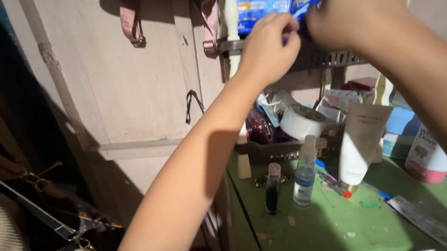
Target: The person tidies a green shelf unit, picking up bottles, tubes, and small containers one at a time and rearranging them across the shelf top and a plastic basket, repositioning items to line them up neatly on the surface.
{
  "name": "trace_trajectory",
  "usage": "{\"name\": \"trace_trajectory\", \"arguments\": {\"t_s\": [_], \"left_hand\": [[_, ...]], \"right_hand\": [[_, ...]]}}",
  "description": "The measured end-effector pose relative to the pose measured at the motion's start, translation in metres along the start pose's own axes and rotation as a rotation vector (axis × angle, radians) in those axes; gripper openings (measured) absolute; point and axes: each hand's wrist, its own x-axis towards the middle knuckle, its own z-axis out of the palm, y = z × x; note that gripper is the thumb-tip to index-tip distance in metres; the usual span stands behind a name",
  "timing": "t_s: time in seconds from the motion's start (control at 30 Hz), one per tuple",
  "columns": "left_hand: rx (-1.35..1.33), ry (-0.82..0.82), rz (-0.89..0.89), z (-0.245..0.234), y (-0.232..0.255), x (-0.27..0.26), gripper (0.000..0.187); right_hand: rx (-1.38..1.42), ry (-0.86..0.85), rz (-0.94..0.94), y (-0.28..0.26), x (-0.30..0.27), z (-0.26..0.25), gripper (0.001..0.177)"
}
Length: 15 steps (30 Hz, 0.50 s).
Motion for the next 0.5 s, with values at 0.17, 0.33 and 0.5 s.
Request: {"name": "trace_trajectory", "arguments": {"t_s": [0.17,0.33,0.5], "left_hand": [[0.086,0.002,0.051,-0.023,0.016,-0.005,0.010],[0.151,-0.045,0.047,-0.007,0.031,0.004,0.010],[0.190,-0.096,0.013,-0.011,0.055,0.005,0.011]], "right_hand": [[-0.235,-0.762,-0.049,0.019,-0.042,0.104,0.032],[-0.268,-0.855,-0.230,0.016,-0.032,0.145,0.025],[-0.240,-0.813,-0.307,0.020,-0.024,0.144,0.023]]}}
